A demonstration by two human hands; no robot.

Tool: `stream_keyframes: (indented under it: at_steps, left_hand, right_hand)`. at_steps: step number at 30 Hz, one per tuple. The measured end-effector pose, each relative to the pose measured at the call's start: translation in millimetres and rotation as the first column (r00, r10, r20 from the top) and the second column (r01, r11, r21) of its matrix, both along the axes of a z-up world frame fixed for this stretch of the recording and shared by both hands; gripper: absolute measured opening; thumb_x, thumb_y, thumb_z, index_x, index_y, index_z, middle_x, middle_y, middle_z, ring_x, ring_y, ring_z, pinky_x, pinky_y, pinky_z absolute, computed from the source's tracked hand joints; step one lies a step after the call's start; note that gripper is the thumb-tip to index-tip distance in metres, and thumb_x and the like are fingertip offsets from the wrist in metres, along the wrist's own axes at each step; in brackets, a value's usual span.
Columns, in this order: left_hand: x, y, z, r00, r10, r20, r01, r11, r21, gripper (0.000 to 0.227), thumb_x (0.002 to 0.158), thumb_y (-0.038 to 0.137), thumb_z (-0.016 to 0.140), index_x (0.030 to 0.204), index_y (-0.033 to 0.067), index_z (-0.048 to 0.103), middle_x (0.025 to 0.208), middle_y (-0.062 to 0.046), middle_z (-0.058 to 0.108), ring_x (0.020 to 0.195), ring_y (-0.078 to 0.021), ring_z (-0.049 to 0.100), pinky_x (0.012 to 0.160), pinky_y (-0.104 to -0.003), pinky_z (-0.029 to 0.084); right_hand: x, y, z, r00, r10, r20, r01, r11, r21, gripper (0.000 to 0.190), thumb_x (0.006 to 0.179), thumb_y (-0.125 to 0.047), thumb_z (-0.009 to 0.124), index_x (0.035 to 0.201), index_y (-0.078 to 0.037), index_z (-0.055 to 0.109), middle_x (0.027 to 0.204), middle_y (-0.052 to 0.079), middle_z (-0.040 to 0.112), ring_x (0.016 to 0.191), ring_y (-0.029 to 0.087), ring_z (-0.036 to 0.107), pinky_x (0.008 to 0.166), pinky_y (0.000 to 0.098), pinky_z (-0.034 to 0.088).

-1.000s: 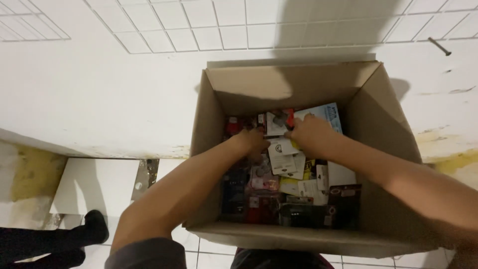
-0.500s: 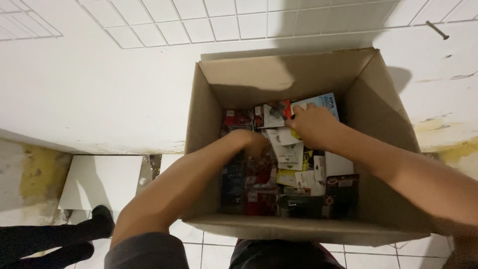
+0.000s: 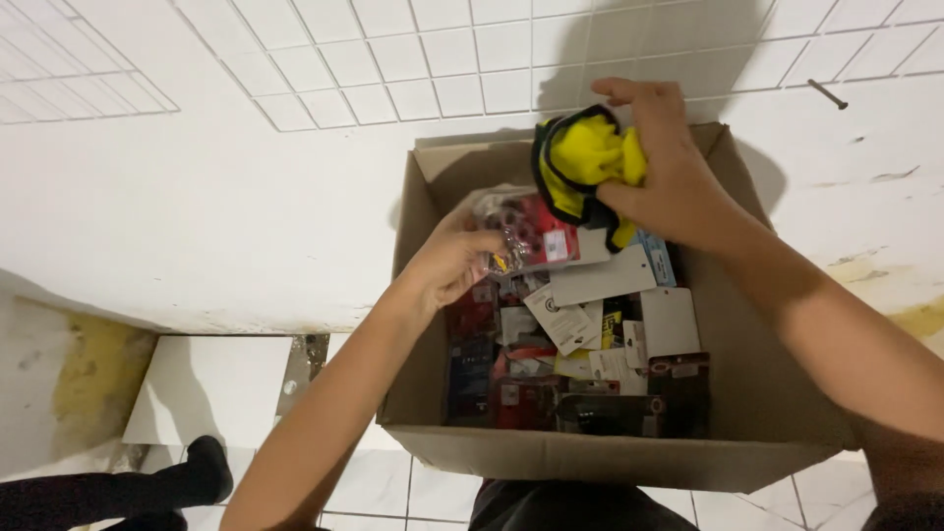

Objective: The person wipes the packaging of various hardware items with a cloth. They pick up items from a cardboard box, wipe them with a cloth, and place them on a wall grid. The items include a red and black package and a clear plastic package.

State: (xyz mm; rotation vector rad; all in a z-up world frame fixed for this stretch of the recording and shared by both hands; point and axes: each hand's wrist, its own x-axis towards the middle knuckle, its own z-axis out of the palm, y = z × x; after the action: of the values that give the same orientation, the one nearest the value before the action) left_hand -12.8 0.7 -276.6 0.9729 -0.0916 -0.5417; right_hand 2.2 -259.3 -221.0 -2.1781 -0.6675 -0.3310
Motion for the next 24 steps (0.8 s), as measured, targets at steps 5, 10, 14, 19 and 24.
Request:
stream_keyframes:
  at_steps: [5,10,14,19,24]
  left_hand:
    - [-26.7,-3.6,5.7,0.999,0.042,-0.027,-0.046,0.983,-0.180,0.070,0.080,-0.022,0.049,0.143,0.0024,0.037,0.101,-0.019,0.061,0.070,-0.0163,0.066,0.057,-0.019,0.061]
    - [-28.3,-23.2,-3.3,0.940,0.213,-0.268,-0.198,0.977,0.084,0.036,0.077,0.000,0.068,0.112,-0.0009,0.066,0.089,-0.015,0.067,0.072,-0.0233,0.071,0.064,-0.031,0.063]
    - [-32.7,-37.8,21.9,0.966,0.185,-0.183,-0.138,0.960,0.245,0.040,0.077,0.002,0.066,0.117,-0.0001,0.064,0.089,-0.020,0.064,0.073,-0.0276,0.071,0.065,-0.038,0.063]
    - [-36.8,-39.1,78.0,0.926,0.354,-0.134,-0.343,0.934,0.099,0.052,0.076,-0.008,0.058,0.126,0.0044,0.060,0.108,-0.023,0.064,0.079,-0.0368,0.071,0.068,-0.045,0.063]
    - [-13.9,-48.3,-12.8,0.962,0.154,-0.225,-0.128,0.984,0.128,0.050,0.071,-0.011,0.061,0.120,-0.0015,0.060,0.099,-0.023,0.069,0.075,-0.0347,0.073,0.068,-0.046,0.064]
  right_hand:
    - [-36.3,15.4,0.8,0.967,0.137,0.216,-0.080,0.964,-0.253,0.076,0.067,0.011,0.068,0.140,-0.005,0.055,0.136,0.012,0.051,0.108,0.030,0.052,0.093,0.0351,0.049]
    - [-45.1,24.6,-31.0,0.944,0.197,0.264,-0.101,0.936,-0.338,0.063,0.074,0.003,0.070,0.136,-0.007,0.062,0.124,0.019,0.063,0.100,0.039,0.060,0.088,0.0497,0.050]
    - [-25.0,16.2,-38.4,0.860,0.134,0.492,0.041,0.943,-0.330,0.054,0.081,0.000,0.074,0.133,-0.013,0.068,0.125,0.013,0.064,0.104,0.034,0.059,0.095,0.0449,0.047]
    - [-41.0,10.7,-37.5,0.810,0.138,0.570,0.143,0.896,-0.420,0.041,0.081,-0.006,0.080,0.120,-0.014,0.072,0.114,0.012,0.063,0.097,0.027,0.057,0.092,0.0410,0.047]
    - [-31.2,16.7,-40.6,0.887,0.093,0.452,0.043,0.959,-0.282,0.048,0.081,-0.005,0.079,0.127,-0.016,0.071,0.123,0.011,0.060,0.104,0.033,0.057,0.089,0.0453,0.053]
